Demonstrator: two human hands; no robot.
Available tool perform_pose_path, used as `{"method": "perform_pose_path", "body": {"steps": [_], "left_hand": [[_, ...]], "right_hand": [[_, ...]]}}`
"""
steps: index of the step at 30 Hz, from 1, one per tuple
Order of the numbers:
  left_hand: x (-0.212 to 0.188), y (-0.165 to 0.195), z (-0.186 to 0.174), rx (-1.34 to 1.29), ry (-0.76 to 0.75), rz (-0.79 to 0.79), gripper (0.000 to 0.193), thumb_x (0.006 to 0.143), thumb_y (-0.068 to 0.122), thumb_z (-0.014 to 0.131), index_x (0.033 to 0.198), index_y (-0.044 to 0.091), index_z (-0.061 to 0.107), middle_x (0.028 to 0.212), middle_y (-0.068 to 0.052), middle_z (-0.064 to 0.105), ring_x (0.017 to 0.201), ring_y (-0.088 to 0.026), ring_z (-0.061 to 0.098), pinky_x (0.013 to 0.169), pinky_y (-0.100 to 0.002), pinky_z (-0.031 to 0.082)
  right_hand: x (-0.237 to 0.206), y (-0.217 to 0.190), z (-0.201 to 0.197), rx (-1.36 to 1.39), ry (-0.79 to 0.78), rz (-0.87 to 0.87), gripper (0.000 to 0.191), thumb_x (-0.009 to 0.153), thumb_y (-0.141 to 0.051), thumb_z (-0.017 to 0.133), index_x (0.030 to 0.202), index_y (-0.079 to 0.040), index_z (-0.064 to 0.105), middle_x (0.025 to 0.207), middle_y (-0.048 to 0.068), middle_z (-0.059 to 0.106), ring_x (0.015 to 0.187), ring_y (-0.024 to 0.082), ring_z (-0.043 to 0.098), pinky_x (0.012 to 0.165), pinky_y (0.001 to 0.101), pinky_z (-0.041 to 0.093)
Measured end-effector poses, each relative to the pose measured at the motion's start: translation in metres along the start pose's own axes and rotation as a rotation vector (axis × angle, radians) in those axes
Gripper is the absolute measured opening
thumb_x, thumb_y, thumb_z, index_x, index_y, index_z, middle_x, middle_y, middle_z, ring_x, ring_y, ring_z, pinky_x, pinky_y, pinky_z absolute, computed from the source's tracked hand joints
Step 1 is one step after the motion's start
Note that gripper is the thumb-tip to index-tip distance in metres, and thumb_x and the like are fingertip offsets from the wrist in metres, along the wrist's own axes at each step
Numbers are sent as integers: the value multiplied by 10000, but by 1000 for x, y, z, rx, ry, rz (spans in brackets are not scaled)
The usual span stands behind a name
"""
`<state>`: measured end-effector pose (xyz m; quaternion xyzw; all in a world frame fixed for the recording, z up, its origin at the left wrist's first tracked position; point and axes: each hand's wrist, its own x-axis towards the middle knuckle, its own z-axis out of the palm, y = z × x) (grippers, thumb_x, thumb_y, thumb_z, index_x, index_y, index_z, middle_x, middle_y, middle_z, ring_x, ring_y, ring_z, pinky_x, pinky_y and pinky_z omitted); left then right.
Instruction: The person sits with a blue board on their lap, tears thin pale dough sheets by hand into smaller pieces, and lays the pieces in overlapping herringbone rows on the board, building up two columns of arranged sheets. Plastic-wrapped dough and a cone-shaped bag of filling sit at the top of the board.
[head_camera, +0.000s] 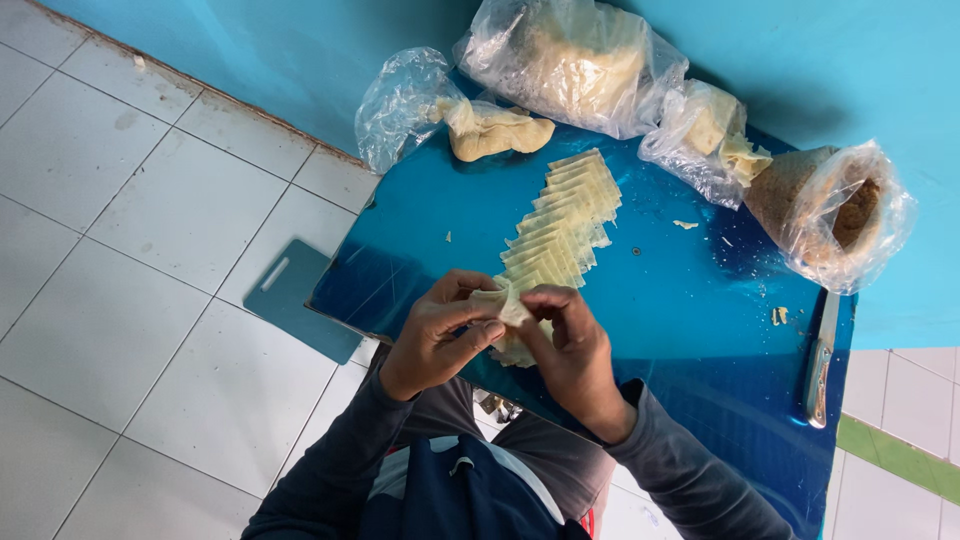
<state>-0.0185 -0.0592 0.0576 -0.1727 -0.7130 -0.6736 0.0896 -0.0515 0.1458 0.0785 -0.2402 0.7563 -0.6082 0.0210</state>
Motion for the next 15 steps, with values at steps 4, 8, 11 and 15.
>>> {"method": "perform_pose_path", "body": {"steps": [4, 8, 11, 15], "left_hand": [[-1, -5, 2, -42, 43, -25, 163, 994, 91, 704, 1148, 47, 734, 1262, -108, 554, 1027, -117, 673, 802, -253, 637], [-5, -18, -1, -193, 157, 25, 159, 1025, 21, 682, 1181, 50, 681, 1260, -79, 571, 981, -75, 625, 806, -230, 584], [-7, -28, -3, -327, 269, 27, 173, 1038, -18, 662, 1196, 49, 645, 1239, -67, 603, 990, -77, 622, 850, -233, 576], [-5, -32, 0, -488, 384, 4, 265, 1032, -45, 656, 1266, 60, 589, 1224, -76, 618, 1118, -122, 624, 978, -271, 562]], "right_hand": [[3, 14, -11, 263, 38, 245, 179, 1038, -56, 633, 1201, 15, 653, 1044, 64, 712, 939, 101, 675, 836, 270, 562], [12, 20, -24, 710, 152, 471, 156, 1045, -48, 586, 1160, 28, 658, 1006, 67, 704, 846, 115, 669, 730, 274, 554], [20, 23, -44, 774, 158, 457, 156, 1077, -64, 594, 1180, 35, 655, 983, 63, 689, 820, 118, 649, 713, 272, 542], [42, 39, -90, 610, 329, 414, 135, 1035, -66, 595, 1126, 15, 652, 1006, 52, 692, 868, 107, 670, 782, 247, 559]]}}
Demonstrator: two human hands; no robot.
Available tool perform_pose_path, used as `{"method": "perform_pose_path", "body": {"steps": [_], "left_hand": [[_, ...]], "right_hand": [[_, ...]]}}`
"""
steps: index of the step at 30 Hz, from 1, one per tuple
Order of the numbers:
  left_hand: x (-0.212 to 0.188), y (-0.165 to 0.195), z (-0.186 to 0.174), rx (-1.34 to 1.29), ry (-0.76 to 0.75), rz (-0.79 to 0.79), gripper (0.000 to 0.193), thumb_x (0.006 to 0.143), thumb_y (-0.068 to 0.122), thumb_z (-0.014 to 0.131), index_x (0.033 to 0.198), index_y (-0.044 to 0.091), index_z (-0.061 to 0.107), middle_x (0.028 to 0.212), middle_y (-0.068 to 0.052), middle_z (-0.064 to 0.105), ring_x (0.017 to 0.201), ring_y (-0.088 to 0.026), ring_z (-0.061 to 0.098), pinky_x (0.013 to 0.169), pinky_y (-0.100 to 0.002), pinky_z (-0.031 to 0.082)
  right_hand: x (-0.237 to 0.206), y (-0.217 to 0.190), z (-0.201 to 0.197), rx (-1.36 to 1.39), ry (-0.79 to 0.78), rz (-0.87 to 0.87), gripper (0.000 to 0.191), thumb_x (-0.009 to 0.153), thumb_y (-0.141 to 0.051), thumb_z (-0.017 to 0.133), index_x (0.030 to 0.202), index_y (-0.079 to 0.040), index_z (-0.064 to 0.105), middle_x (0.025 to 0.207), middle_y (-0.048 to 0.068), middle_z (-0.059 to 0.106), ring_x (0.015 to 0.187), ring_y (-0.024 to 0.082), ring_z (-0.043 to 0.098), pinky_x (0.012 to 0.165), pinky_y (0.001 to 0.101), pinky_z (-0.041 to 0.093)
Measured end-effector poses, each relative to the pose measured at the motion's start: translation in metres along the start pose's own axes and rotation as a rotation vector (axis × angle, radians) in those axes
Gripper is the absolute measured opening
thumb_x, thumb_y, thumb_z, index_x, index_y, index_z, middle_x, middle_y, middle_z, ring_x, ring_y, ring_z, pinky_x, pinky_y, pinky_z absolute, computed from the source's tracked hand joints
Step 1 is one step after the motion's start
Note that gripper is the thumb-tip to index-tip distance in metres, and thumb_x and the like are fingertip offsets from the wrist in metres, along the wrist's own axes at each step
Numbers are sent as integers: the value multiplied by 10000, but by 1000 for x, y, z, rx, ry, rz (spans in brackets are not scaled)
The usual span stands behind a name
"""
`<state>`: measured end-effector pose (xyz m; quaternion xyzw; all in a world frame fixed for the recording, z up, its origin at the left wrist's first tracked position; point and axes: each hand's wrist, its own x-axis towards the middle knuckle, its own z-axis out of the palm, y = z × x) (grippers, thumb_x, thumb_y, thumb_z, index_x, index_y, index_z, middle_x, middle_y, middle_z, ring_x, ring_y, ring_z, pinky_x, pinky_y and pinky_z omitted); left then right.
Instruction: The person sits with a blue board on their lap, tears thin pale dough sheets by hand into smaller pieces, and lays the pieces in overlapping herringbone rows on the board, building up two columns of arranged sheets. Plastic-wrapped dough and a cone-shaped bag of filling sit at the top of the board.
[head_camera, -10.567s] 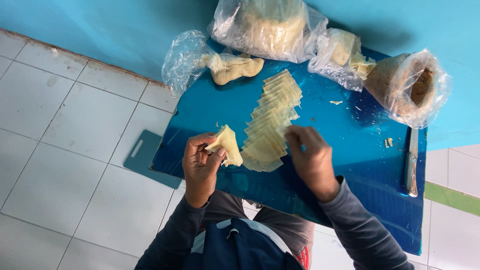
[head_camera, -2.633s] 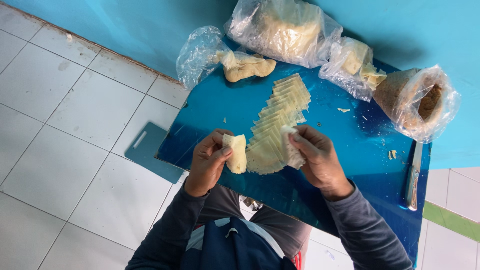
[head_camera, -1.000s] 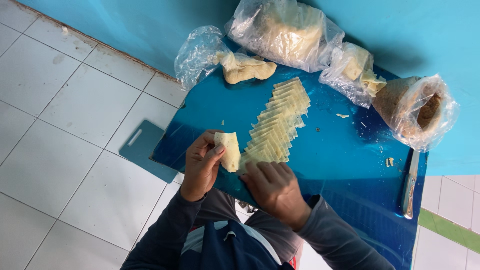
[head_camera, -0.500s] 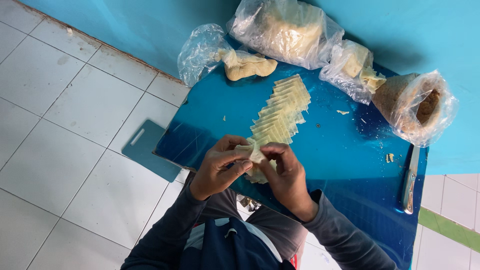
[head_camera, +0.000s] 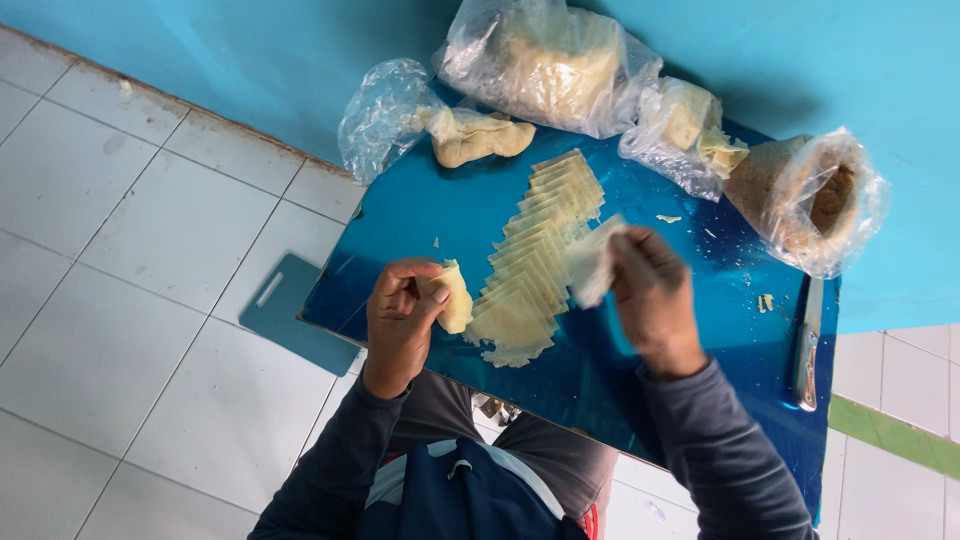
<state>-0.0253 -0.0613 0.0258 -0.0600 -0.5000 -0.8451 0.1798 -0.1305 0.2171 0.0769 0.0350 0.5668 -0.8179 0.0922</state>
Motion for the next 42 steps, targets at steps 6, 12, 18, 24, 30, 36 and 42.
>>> {"method": "perform_pose_path", "body": {"steps": [6, 12, 18, 24, 30, 36, 42], "left_hand": [[4, 3, 7, 19, 57, -89, 389, 995, -17, 678, 1339, 75, 519, 1219, -95, 613, 1125, -139, 625, 957, -297, 587], [6, 6, 9, 41, 68, -96, 389, 984, -19, 688, 1329, 67, 529, 1219, -97, 618, 1109, -137, 632, 945, -296, 588], [7, 1, 7, -5, 50, -78, 374, 986, -18, 697, 1314, 66, 539, 1212, -91, 622, 1130, -143, 640, 969, -299, 583], [7, -9, 4, 11, 38, -89, 340, 983, -3, 712, 1285, 64, 571, 1189, -91, 629, 1064, -136, 641, 891, -298, 595], [7, -18, 5, 42, 30, -59, 351, 980, 11, 719, 1292, 71, 569, 1196, -85, 615, 1073, -131, 632, 917, -289, 589], [7, -15, 7, 22, 37, -96, 353, 985, 13, 709, 1300, 66, 559, 1171, -82, 611, 1067, -128, 629, 894, -293, 593], [12, -12, 9, -56, 13, -140, 380, 988, 11, 701, 1328, 56, 537, 1173, -99, 622, 1076, -142, 639, 931, -295, 574]], "right_hand": [[77, -41, -61, -754, 267, -646, 41, 1110, -41, 658, 1088, -6, 656, 948, 63, 668, 803, 136, 620, 712, 300, 510], [79, -11, -52, -1617, 168, -1020, 86, 999, -60, 692, 1078, -94, 683, 974, 103, 672, 922, 305, 646, 808, 430, 524], [51, -4, -27, -1836, 111, -952, 210, 933, -85, 617, 1126, -89, 701, 968, 68, 682, 916, 277, 651, 809, 433, 498], [47, -2, -18, -1808, 47, -933, 256, 906, -88, 628, 1150, -91, 705, 1011, 62, 720, 932, 264, 671, 816, 421, 506], [49, 1, -28, -1785, 45, -922, 236, 911, -82, 640, 1137, -103, 703, 1073, 67, 748, 964, 259, 689, 848, 420, 520], [53, 3, -38, -1766, 28, -860, 198, 964, -129, 664, 1151, -97, 722, 1007, 88, 740, 920, 274, 696, 808, 426, 540], [44, -35, -49, -1144, 179, -689, 142, 1031, 3, 638, 1161, -18, 692, 1040, 129, 747, 904, 199, 739, 753, 296, 572]]}}
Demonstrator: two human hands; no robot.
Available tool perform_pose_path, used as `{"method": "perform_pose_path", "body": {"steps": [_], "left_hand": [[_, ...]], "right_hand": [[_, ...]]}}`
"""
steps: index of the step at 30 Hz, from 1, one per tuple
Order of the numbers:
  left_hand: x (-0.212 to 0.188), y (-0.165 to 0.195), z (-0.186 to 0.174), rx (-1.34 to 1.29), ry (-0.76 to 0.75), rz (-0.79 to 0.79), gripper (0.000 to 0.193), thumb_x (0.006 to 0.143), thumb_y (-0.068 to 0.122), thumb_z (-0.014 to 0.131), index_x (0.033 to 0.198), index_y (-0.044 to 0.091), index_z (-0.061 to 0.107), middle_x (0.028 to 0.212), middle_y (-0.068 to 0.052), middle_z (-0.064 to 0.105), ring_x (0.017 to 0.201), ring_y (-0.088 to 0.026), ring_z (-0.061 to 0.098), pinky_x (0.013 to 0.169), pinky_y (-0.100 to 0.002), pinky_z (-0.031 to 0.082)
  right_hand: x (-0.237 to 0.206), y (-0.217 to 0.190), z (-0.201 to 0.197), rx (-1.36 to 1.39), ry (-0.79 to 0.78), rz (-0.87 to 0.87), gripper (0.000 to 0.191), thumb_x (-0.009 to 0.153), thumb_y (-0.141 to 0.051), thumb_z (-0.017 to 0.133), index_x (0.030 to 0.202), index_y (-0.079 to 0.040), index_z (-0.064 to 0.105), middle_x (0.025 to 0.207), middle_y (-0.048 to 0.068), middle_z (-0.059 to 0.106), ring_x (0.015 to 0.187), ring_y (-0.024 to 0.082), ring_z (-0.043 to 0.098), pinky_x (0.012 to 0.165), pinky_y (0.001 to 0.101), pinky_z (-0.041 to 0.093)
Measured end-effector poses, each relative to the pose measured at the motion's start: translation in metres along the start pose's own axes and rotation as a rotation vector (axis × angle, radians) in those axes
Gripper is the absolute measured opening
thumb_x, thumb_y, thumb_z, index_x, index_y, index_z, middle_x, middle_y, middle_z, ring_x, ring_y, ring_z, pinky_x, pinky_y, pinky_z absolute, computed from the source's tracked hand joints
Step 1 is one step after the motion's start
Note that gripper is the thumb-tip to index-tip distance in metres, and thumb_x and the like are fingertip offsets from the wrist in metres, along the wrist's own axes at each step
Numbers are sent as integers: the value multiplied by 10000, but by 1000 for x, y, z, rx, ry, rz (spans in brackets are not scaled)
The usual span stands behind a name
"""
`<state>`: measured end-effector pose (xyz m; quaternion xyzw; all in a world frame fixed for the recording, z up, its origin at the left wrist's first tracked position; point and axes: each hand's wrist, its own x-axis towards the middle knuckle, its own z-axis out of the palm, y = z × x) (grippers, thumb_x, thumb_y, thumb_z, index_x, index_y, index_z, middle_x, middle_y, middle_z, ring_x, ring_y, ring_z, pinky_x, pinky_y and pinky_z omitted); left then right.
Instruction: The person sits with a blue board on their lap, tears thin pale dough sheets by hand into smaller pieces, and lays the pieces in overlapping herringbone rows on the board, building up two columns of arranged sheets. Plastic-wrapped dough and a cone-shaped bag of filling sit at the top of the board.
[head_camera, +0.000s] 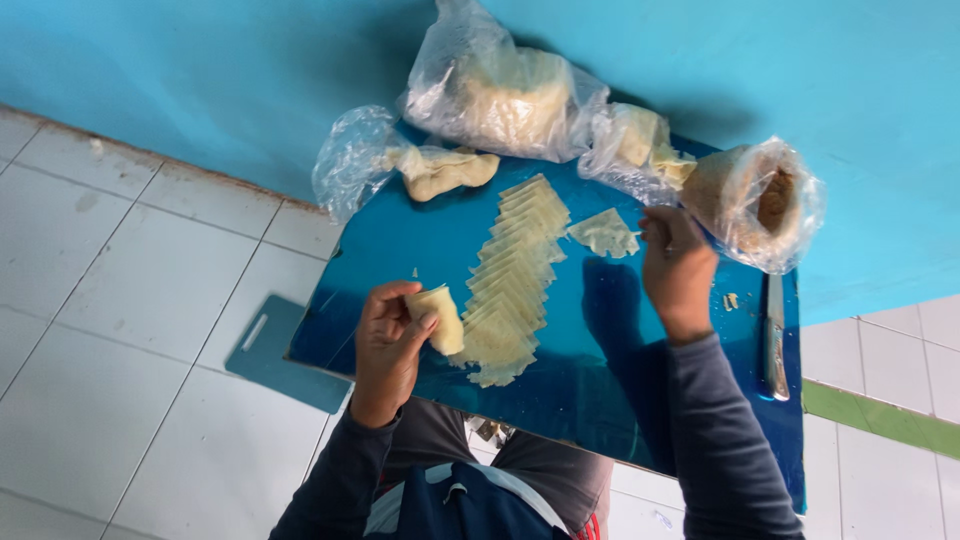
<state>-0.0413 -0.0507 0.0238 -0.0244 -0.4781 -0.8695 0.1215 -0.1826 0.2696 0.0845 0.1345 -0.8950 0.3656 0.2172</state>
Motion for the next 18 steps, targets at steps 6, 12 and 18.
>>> {"method": "perform_pose_path", "body": {"steps": [6, 12, 18], "left_hand": [[6, -2, -2, 126, -38, -70, 342, 994, 34, 702, 1303, 43, 555, 1155, -100, 625, 1021, -154, 661, 885, -308, 596], [4, -4, -6, 126, -163, 5, 404, 1004, -14, 689, 1370, 43, 527, 1278, -102, 592, 1160, -159, 637, 946, -294, 567], [6, -3, -6, 110, -244, 29, 453, 996, -4, 697, 1396, 45, 490, 1332, -111, 586, 1253, -194, 626, 1048, -331, 576]], "right_hand": [[-39, -88, 25, 401, -302, -109, 283, 905, -1, 736, 1179, -47, 680, 1046, 98, 730, 930, 207, 737, 857, 280, 575], [-65, -141, 58, 439, -337, -241, 397, 825, -66, 856, 1168, -50, 656, 1142, 112, 681, 1025, 233, 711, 845, 317, 592], [-64, -136, 66, 478, -369, -153, 314, 876, -83, 833, 1132, -76, 650, 1103, 63, 673, 991, 163, 719, 846, 286, 616]]}}
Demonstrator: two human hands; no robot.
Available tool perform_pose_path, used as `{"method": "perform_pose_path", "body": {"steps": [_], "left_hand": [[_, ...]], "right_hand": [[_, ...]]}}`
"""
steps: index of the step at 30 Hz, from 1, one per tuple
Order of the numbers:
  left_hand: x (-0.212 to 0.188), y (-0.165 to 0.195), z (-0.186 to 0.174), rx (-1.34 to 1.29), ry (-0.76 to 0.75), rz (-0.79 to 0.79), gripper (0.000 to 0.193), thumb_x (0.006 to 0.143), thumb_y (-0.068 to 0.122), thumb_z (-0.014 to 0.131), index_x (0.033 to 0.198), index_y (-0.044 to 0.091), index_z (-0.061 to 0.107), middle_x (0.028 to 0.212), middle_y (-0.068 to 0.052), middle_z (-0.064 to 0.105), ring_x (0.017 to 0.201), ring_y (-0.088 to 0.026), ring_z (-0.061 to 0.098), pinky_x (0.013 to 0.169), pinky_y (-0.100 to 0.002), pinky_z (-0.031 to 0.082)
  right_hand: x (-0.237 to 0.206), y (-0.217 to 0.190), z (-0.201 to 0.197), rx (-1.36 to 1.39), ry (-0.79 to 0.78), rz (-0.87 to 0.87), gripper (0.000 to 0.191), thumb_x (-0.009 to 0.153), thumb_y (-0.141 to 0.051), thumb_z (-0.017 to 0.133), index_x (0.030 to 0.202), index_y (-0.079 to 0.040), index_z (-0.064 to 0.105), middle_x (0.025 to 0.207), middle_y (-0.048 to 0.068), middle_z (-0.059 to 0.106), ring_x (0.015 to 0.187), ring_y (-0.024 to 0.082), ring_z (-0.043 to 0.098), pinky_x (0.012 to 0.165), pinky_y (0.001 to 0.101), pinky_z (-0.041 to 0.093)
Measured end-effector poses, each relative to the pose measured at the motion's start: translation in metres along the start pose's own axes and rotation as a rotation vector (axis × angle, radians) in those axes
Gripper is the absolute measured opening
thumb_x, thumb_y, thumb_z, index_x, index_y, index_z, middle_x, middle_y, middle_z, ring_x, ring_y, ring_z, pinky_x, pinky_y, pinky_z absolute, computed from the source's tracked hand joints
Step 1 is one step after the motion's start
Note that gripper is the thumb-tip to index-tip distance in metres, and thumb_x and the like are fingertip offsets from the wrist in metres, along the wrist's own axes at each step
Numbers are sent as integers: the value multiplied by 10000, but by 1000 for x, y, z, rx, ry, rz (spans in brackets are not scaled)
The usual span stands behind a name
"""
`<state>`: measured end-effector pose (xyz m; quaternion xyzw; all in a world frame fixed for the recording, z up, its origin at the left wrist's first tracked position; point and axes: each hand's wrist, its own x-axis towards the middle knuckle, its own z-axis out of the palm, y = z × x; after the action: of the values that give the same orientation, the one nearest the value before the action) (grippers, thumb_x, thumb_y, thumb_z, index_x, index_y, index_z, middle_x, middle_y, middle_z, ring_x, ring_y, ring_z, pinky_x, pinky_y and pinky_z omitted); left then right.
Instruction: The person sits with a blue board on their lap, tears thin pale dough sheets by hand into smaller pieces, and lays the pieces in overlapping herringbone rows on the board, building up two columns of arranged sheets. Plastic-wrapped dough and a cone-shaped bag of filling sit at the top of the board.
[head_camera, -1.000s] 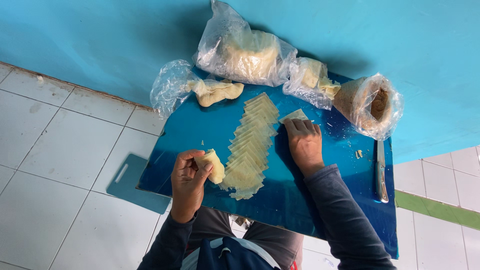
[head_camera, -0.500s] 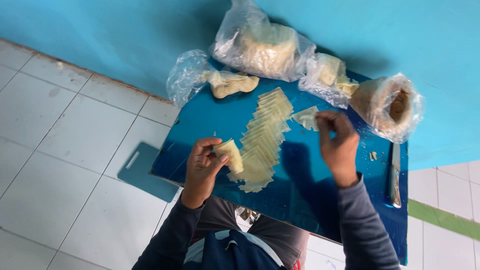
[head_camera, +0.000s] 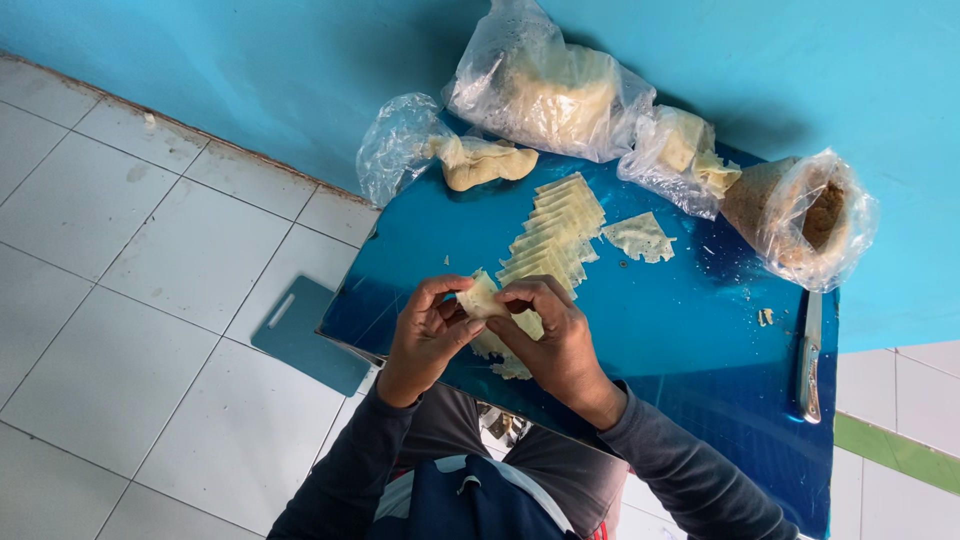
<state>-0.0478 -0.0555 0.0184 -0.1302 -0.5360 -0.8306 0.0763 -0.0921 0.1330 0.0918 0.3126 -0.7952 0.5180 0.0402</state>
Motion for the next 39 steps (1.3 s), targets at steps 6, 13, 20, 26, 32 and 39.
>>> {"method": "perform_pose_path", "body": {"steps": [6, 13, 20, 26, 32, 39], "left_hand": [[-2, -4, -3, 77, 46, 18, 390, 1023, -9, 676, 1377, 29, 517, 1281, -130, 636, 1216, -177, 652, 1017, -312, 584], [-2, -10, -1, 102, 77, 26, 372, 993, -50, 682, 1327, 31, 537, 1246, -112, 633, 1187, -161, 661, 996, -302, 592], [-6, -10, -5, -59, 91, 11, 379, 990, -98, 645, 1316, 57, 531, 1191, -99, 627, 1090, -146, 652, 934, -304, 589], [-7, -11, -7, -225, 135, 22, 347, 997, -106, 617, 1293, 59, 546, 1186, -87, 609, 1068, -153, 639, 919, -315, 578], [-7, -10, -12, -344, 169, -16, 327, 993, -100, 601, 1272, 63, 555, 1192, -86, 610, 1097, -148, 634, 977, -312, 567], [-7, -13, -11, -357, 225, -19, 320, 1000, -104, 587, 1272, 63, 562, 1196, -102, 616, 1106, -156, 640, 970, -313, 573]], "right_hand": [[-5, 9, 6, 51, -46, 26, 311, 873, -90, 839, 1115, -79, 644, 1065, 57, 656, 952, 148, 694, 831, 282, 604], [-11, 27, 6, 430, -72, 313, 130, 990, -64, 696, 1105, -42, 639, 1026, 40, 686, 941, 94, 677, 812, 272, 581], [-8, 43, -6, 851, 45, 555, 165, 1033, -69, 611, 1172, 18, 625, 1004, 61, 687, 903, 107, 648, 834, 276, 550], [-6, 62, -58, 941, 117, 509, 184, 1044, -52, 632, 1206, 34, 642, 1061, 92, 707, 922, 163, 664, 841, 321, 551], [-4, 92, -122, 878, 219, 577, 179, 1012, -64, 624, 1177, 1, 648, 1053, 101, 710, 934, 182, 693, 826, 322, 577], [-7, 113, -184, 549, 454, 481, 108, 1045, -38, 630, 1141, 6, 651, 993, 96, 689, 800, 149, 657, 685, 274, 532]]}}
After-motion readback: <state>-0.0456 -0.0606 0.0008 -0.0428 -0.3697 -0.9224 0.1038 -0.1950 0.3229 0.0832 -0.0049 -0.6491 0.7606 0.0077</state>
